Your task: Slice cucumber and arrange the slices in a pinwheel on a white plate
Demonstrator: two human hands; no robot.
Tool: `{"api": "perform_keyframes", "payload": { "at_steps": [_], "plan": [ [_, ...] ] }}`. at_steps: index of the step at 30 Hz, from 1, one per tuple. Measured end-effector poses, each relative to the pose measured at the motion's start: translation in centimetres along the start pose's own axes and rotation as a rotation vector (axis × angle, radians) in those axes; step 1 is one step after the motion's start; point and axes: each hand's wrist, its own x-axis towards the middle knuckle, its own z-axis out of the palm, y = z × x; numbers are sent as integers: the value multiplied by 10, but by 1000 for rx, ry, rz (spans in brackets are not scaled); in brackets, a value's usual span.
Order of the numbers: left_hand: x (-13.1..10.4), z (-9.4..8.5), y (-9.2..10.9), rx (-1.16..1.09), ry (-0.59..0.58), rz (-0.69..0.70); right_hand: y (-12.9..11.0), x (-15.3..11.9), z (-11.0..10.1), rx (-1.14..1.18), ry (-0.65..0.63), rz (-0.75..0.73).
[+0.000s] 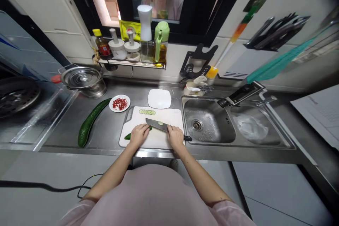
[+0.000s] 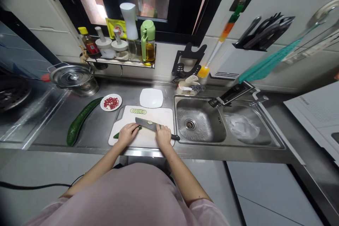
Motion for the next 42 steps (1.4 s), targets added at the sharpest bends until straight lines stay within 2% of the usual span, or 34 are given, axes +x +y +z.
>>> {"api": "perform_keyframes", "payload": {
  "at_steps": [5,11,14,16,21,26,29,33,38,42],
  "plan": [
    [-1,0,1,54,37,-34,6,0,5,-14,60,-39],
    [0,-5,-3,3,184,-249,9,1,9,-15,102,-63],
    [10,-11,-3,-83,236,-283,9,1,10,-11,112,-87],
    [20,-14,0,-126,171,-221,8,1,10,-11,121,-104],
    [45,-19,19,-158,-92,-33,4,1,11,-22,142,-147],
    [55,-22,32,-137,-237,-2,2,0,12,-22,149,-179],
    [56,-23,35,-150,-251,-1,3,-1,13,-22,144,-177],
    [57,-19,33,-203,-209,-39,4,-3,14,-13,138,-171],
    [74,-8,20,-326,-183,-279,8,-7,14,-4,116,-151],
    [95,0,6,-284,-146,-406,13,-11,16,11,105,-121]
  ]
}}
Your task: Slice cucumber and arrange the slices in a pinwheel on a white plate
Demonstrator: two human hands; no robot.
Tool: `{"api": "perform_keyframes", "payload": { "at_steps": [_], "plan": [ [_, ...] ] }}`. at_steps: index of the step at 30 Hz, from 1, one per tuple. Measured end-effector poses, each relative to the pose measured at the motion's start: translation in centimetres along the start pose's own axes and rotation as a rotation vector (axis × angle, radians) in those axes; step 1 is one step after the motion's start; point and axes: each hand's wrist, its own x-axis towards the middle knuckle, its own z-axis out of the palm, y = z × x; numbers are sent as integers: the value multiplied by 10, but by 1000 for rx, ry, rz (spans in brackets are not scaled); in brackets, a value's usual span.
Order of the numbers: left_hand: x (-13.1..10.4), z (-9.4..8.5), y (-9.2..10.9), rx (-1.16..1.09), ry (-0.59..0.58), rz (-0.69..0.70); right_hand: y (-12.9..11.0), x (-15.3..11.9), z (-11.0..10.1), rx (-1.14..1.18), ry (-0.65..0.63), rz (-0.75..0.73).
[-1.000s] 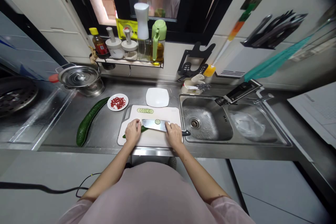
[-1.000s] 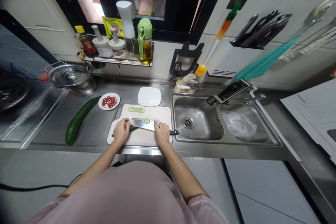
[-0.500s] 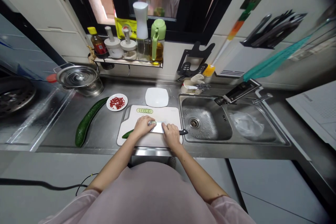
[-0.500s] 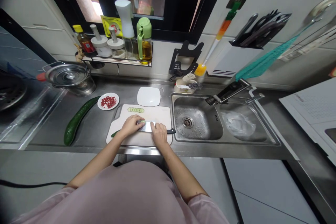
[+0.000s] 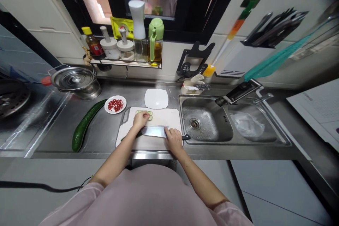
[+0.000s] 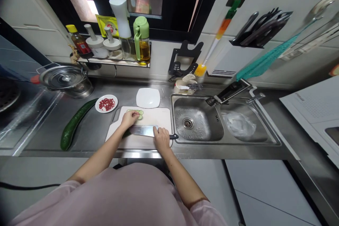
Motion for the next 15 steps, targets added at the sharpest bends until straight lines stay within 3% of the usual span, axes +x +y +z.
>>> {"api": "perform_keyframes", "payload": {
  "at_steps": [6,15],
  "plan": [
    [27,7,6,38,-20,7,8,-5,7,12,41,23],
    [41,18,10,211,-86,13,18,-9,22,10,165,6]
  ]
}}
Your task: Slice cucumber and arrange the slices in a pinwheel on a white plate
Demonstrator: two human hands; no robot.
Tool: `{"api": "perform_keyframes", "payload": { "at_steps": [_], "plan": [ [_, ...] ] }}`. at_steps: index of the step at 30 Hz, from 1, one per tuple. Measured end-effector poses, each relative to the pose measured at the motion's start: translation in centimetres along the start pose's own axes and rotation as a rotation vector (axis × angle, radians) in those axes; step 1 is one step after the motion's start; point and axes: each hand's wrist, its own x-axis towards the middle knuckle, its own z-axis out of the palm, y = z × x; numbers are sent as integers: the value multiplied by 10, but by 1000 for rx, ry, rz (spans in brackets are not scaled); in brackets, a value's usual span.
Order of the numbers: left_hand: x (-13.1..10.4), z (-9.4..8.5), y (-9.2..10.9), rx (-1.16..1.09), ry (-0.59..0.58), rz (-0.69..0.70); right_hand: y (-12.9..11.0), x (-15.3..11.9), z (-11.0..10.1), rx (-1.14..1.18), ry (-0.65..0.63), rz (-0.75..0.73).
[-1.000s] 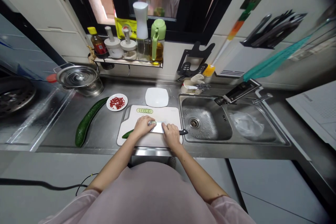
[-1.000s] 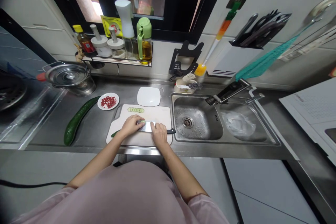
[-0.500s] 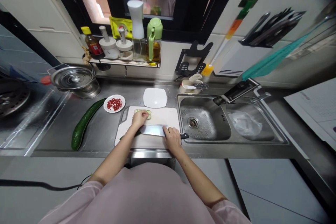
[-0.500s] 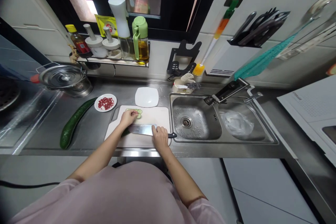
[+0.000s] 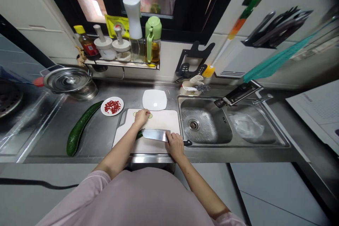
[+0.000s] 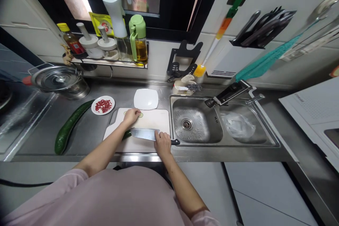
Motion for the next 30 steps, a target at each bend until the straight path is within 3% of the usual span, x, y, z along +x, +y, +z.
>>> {"api": "perform_keyframes", "payload": {
  "at_steps": [16,21,26,30],
  "plan": [
    [5,-1,0,157,-10,92,4,-1,4,37,-39,62],
    [4,-6,-3,40,73,40,4,-1,1,108,-93,206],
    [-20,-17,-15,-147,244,-31,4,1,1,202,-143,401],
    [-59,-20,-26,-183,233,0,1,3,2,196,-194,434]
  ]
}}
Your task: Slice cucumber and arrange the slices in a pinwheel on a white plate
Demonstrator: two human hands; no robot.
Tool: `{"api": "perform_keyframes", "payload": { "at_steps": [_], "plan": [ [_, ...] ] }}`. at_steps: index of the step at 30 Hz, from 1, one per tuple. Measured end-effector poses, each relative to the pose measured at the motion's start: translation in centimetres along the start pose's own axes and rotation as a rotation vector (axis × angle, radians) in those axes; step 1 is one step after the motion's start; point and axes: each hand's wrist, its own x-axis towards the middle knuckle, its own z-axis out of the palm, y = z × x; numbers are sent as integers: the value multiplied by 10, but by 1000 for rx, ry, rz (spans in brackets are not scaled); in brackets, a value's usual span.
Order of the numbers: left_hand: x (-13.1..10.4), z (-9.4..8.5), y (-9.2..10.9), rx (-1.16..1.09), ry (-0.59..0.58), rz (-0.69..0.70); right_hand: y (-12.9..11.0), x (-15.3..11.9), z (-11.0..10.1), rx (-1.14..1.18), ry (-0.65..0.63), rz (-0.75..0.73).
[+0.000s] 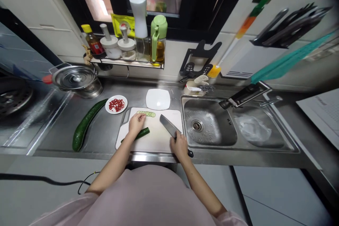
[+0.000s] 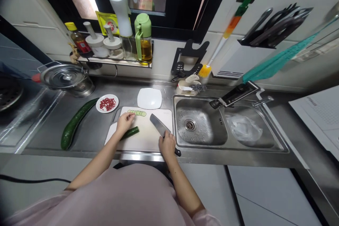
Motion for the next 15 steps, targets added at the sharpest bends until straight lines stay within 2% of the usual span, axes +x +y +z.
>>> {"api": "perform_keyframes", "payload": {
  "at_steps": [4,7,10,15],
  "plan": [
    [-41,-11,-11,104,-94,68,-6,1,1,-25,-15,-7],
    [-62,-19,-18,224,-167,87,-9,1,2,-31,-24,-21],
    [-72,-24,-24,310,-223,81,-10,2,3,-42,-18,-33],
    [-72,-25,-27,345,-276,58,-11,3,7,-70,39,-65]
  ]
}}
